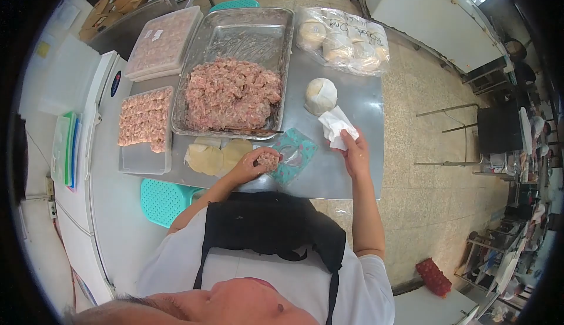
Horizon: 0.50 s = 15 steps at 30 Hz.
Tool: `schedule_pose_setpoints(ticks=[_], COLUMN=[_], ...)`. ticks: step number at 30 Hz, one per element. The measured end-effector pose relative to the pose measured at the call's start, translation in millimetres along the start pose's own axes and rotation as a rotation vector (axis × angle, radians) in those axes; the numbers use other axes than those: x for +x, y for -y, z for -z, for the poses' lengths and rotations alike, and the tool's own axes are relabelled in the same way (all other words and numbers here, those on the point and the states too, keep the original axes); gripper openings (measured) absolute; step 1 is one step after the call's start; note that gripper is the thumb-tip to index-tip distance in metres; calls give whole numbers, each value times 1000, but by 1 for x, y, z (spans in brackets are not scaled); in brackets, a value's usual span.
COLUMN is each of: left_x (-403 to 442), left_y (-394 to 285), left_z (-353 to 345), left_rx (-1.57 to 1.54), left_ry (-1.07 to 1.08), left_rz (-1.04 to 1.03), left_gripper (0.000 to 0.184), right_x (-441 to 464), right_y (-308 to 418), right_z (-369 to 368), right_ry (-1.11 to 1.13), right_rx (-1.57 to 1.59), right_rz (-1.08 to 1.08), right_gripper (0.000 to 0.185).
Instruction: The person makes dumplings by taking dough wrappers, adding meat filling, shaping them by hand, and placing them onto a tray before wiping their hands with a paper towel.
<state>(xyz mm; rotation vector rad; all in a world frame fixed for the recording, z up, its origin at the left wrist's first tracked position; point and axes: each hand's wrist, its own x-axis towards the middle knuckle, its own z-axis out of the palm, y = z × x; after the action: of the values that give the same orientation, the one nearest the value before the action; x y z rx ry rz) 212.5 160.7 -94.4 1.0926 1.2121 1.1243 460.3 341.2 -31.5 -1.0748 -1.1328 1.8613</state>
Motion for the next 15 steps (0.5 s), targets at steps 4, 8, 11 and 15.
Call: schedule_pose_setpoints(ticks=[4, 8, 11, 15], left_x=[-8, -12, -9, -14], left_y=[-21, -39, -40, -34], left_z=[-1, -1, -1, 5], left_rx=[-21, -89, -36, -221], left_ry=[-48, -83, -95, -135], left_rz=[-83, -41, -46, -50], left_gripper=[38, 43, 47, 54], right_x=[-11, -23, -16, -21], right_y=[20, 53, 59, 46], right_z=[-3, -25, -34, -39], right_ry=[98, 135, 163, 305], right_rx=[-299, -464, -770, -1093], right_rz=[149, 253, 522, 539], right_gripper=[31, 22, 22, 25])
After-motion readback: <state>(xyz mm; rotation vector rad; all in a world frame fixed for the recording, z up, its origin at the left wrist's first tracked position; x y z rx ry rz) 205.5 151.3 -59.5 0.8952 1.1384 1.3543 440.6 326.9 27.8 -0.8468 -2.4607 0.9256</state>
